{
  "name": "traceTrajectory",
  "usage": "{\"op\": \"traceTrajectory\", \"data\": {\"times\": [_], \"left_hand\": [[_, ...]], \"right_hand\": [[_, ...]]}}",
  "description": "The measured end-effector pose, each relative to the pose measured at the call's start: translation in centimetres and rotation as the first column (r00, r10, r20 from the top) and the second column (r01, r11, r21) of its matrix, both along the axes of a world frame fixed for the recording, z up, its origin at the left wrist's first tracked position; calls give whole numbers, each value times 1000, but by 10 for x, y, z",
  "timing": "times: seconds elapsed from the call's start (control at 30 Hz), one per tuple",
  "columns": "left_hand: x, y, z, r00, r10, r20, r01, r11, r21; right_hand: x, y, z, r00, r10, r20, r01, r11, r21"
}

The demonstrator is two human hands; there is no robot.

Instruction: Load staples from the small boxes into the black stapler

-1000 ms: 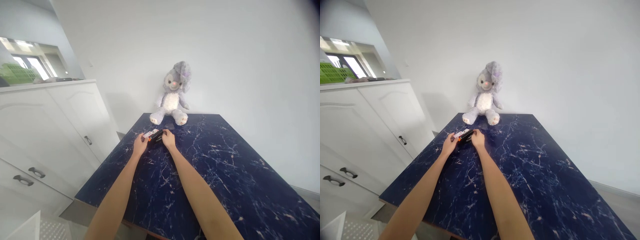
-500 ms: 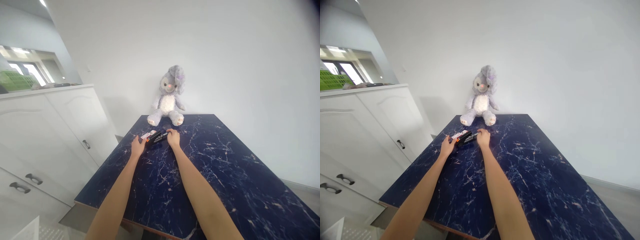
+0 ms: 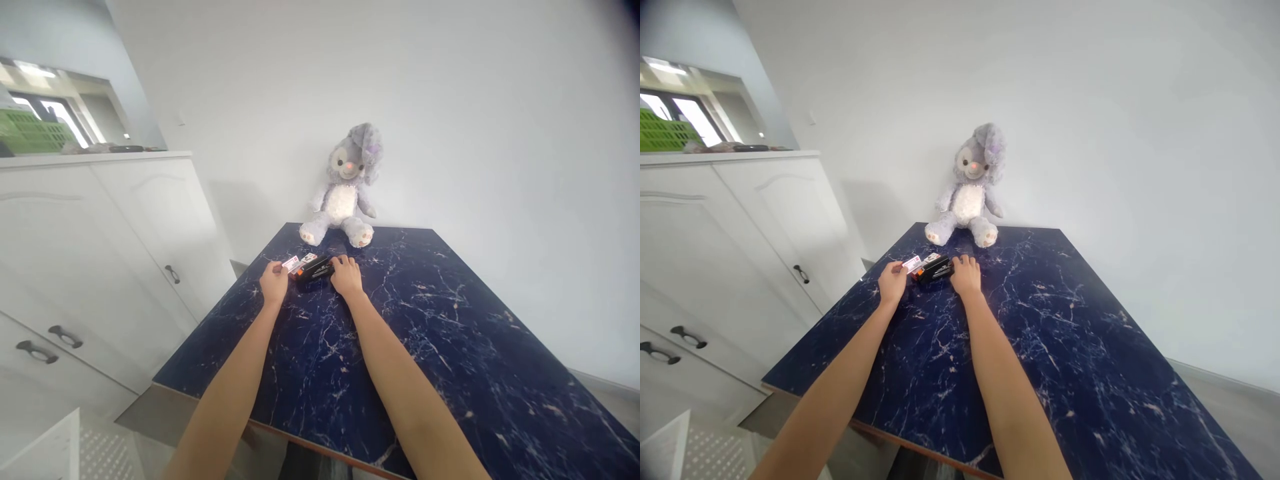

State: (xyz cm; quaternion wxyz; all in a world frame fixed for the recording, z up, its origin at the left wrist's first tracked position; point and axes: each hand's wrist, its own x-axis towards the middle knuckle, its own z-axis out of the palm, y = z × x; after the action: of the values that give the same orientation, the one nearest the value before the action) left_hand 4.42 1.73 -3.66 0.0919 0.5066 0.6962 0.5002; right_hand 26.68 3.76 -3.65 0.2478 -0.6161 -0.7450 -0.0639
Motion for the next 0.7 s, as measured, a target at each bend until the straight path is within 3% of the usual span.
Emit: {"op": "traceTrajectory", "data": {"times": [0.23, 0.47, 0.6, 0.7], "left_hand": [[-4, -5, 3, 983, 158, 94, -160, 987, 18], [-4, -10, 5, 974, 224, 20, -223, 974, -26], [6, -9, 3, 959, 73, -275, -64, 997, 44], [10, -4, -3, 897, -109, -428, 110, 994, -23]], "right_hand": [[-2, -1, 0, 995, -74, -73, 75, 997, 7], [3, 2, 2, 965, -96, -245, 95, 995, -16], [1, -1, 2, 957, -126, -262, 137, 990, 23], [-2, -1, 2, 948, -128, -290, 148, 988, 46]]}}
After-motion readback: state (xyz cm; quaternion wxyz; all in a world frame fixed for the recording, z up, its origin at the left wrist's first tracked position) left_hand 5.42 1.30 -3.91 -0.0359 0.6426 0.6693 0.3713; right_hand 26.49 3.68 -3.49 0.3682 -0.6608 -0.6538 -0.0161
